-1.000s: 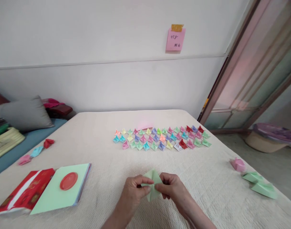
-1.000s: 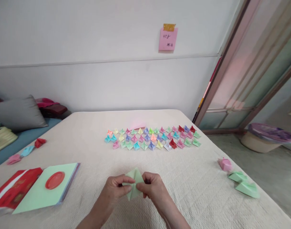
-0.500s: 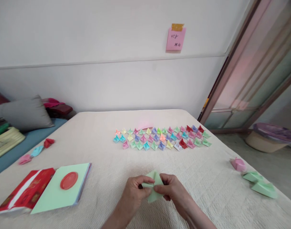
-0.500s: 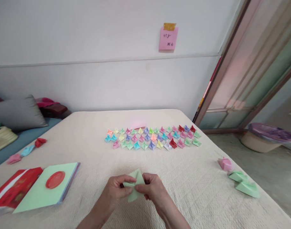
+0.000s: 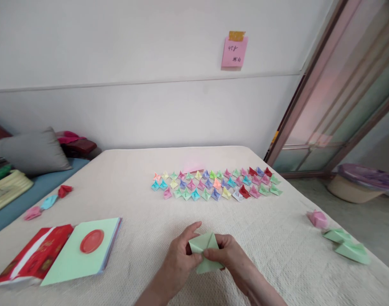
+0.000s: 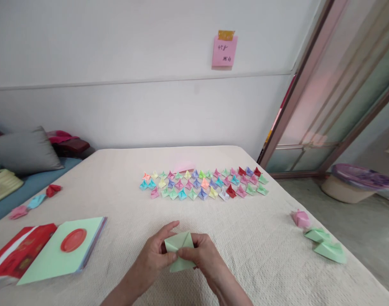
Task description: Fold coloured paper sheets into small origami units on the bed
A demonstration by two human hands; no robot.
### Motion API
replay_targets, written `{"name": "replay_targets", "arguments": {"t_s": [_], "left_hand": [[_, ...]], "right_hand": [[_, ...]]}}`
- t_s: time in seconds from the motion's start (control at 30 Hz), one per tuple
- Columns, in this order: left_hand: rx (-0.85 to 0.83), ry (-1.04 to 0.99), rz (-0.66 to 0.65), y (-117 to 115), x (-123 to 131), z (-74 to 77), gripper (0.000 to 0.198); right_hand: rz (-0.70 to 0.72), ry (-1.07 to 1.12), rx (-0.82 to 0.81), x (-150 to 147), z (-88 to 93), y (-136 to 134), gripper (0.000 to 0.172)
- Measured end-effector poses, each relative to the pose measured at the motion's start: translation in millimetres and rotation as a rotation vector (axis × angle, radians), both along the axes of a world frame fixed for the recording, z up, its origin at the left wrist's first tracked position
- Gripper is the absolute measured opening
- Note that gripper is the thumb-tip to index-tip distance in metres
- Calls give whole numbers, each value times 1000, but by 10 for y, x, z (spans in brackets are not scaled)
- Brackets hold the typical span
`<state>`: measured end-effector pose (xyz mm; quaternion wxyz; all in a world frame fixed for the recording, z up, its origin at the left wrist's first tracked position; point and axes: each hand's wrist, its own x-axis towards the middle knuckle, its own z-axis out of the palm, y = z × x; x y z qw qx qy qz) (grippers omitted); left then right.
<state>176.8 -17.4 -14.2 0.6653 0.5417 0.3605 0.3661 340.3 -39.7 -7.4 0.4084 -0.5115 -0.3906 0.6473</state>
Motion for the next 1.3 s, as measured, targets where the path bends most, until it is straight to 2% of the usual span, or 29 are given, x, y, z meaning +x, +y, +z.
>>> {"name": "replay_targets", "arguments": {"t_s": [0.13, 0.2, 0.3, 0.37, 0.6, 0.77, 1.0, 1.17, 1.3], "left_hand": [[-51, 26, 64, 8, 9, 23, 73], [-123, 13, 98, 6, 28, 35, 61], [-201, -36, 104, -17, 59, 58, 31], [-216, -59, 110, -38, 75, 76, 26], [-241, -77, 183, -73, 94, 127, 34], [-214, -52, 183, -56, 82, 91, 32], [-112, 22, 210, -47, 98, 18, 18], [-140, 8, 272, -84, 139, -5, 16], [-184, -68, 271, -89, 134, -30, 23]], "right_hand": [[-23, -67, 45, -36, -18, 12, 11], [-56, -82, 71, -42, -37, 14, 9], [-86, -65, 89, -39, -76, 14, 13], [-91, -52, 108, -38, -99, 12, 19], [-100, 35, 91, -78, -134, -3, 20], [-54, 139, 22, -100, -122, -21, 19], [-94, 94, 64, -129, -174, -20, 23], [-137, 68, 106, -153, -318, -11, 26], [-105, 109, 78, -159, -274, -29, 22]]}}
